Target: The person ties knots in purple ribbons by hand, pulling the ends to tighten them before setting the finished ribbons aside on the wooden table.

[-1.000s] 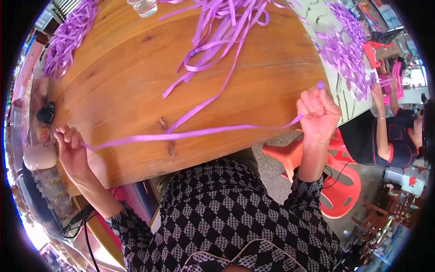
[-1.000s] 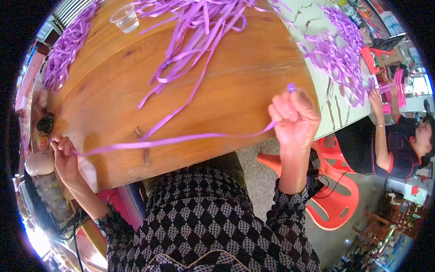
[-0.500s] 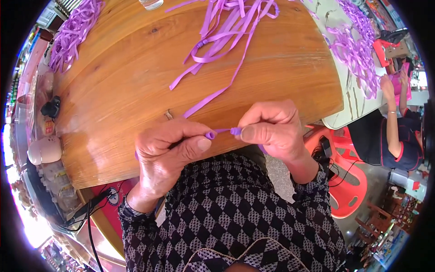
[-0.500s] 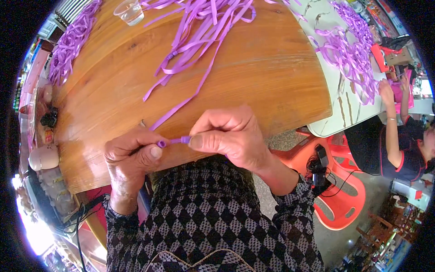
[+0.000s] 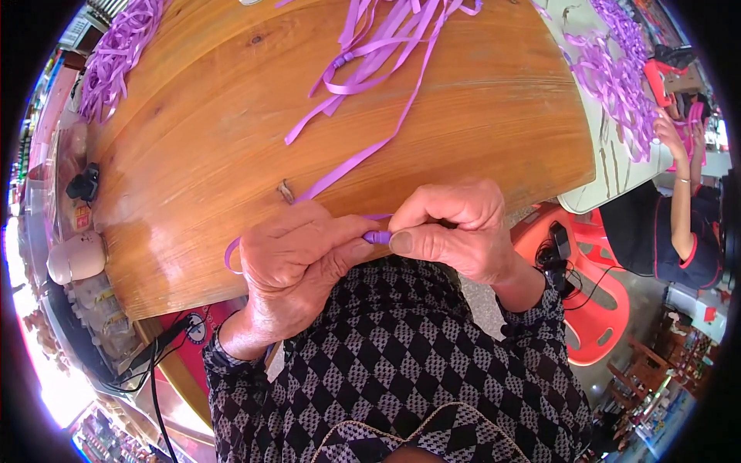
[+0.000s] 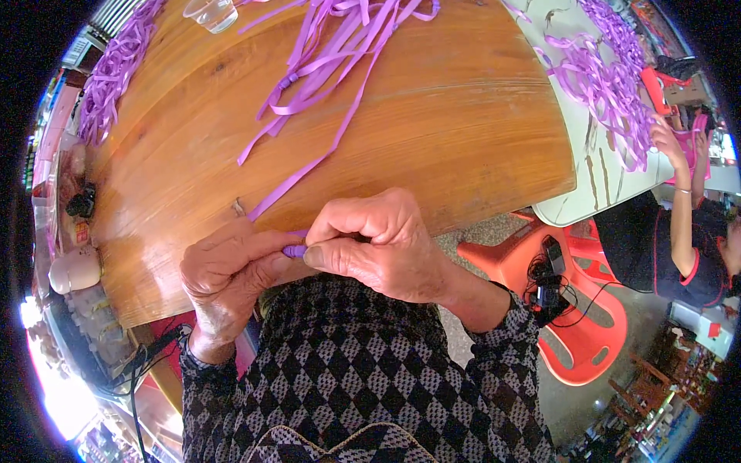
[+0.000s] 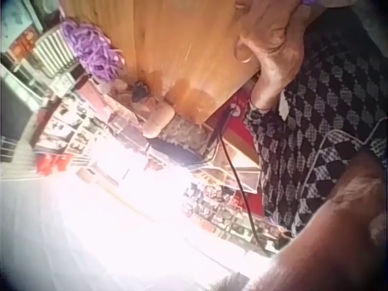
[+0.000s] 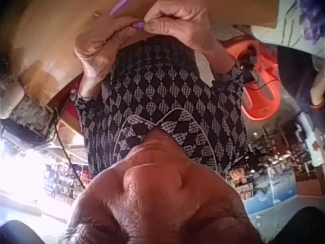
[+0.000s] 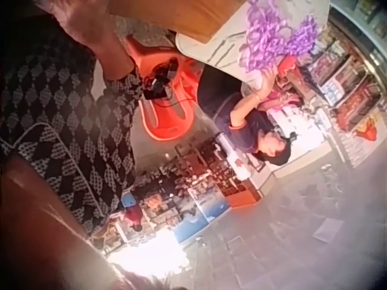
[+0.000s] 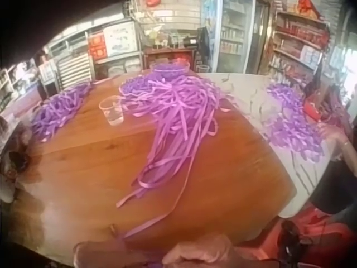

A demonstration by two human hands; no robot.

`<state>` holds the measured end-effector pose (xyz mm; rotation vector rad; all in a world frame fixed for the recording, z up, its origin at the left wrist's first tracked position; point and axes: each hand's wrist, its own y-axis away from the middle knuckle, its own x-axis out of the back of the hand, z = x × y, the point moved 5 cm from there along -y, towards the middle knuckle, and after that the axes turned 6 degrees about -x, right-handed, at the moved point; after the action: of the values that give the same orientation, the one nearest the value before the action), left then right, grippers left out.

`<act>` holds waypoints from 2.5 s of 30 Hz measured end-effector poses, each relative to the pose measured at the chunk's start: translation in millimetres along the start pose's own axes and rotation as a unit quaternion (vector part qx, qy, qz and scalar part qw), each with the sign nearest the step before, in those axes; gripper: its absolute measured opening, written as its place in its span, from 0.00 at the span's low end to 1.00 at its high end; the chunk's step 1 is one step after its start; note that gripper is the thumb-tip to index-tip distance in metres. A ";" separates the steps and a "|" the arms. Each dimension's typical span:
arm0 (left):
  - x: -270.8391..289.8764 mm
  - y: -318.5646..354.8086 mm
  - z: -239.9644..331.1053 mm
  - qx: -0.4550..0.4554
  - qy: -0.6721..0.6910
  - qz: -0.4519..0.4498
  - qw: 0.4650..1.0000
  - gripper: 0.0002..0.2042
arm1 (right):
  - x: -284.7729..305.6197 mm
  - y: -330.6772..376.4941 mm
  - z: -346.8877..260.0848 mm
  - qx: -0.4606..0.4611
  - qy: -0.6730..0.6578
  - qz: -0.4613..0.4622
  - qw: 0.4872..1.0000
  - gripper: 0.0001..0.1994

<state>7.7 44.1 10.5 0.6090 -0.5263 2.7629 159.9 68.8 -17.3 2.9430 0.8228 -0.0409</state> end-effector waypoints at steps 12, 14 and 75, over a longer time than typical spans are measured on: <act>-0.6 -2.6 6.7 -0.086 -0.109 0.015 0.990 0.10 | -7.2 2.5 4.6 -0.022 0.043 0.005 0.999 0.03; -1.8 -2.7 6.0 -0.093 -0.123 0.013 0.988 0.11 | -7.2 3.9 5.1 -0.013 0.037 0.044 0.998 0.03; -2.9 3.7 -2.7 -0.032 -0.067 0.056 0.996 0.08 | -11.0 6.9 12.0 0.039 -0.071 0.120 0.989 0.05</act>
<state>8.1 41.4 5.9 0.7772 -0.6956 2.8106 154.0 56.2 -28.2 3.0440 0.4554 -0.2695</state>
